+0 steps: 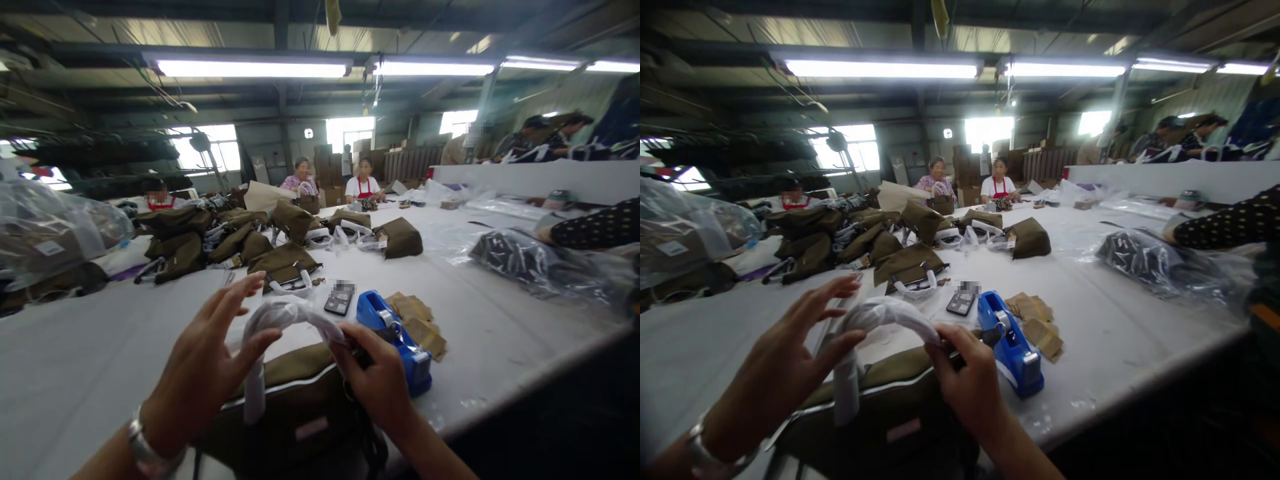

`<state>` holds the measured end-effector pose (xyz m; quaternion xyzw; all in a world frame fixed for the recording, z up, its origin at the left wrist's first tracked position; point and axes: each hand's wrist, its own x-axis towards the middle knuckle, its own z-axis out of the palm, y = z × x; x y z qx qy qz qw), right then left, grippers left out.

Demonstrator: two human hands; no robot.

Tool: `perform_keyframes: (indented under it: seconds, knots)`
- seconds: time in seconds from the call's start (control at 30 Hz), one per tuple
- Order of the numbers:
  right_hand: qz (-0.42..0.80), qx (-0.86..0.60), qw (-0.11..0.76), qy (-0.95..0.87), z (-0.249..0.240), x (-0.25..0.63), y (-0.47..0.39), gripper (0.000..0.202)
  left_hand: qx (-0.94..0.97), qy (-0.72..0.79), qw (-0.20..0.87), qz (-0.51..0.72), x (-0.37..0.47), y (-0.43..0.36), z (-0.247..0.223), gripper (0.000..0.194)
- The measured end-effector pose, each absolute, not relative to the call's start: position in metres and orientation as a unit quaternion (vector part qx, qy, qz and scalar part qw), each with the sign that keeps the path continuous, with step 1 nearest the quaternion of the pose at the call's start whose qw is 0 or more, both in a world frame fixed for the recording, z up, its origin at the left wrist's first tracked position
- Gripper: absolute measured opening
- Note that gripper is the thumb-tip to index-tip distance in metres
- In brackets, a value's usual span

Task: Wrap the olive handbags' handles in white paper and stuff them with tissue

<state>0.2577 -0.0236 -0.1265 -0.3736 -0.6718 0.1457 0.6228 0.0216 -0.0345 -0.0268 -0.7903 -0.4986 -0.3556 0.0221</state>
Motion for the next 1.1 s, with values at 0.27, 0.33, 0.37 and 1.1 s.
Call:
perform_keyframes:
  seconds: [0.27,0.33,0.37,1.1]
  knots:
    - [0.237,-0.317,0.613,-0.684,-0.130,0.270,-0.026,0.011,-0.801,-0.447,0.154,-0.367,0.031,-0.064,-0.063,0.046]
    - [0.333,-0.289,0.567,-0.696,-0.131,0.279,-0.026,0.022,-0.801,-0.464,0.070,-0.372,0.029,-0.065,-0.057,0.030]
    - [0.388,-0.271,0.539,-0.697,-0.131,0.283,-0.025,0.030,-0.805,-0.473,-0.005,-0.357,0.028,-0.066,-0.052,0.027]
    - [0.125,-0.357,0.593,-0.711,-0.137,0.278,-0.024,0.021,-0.792,-0.499,-0.162,-0.313,0.038,-0.065,-0.030,0.054]
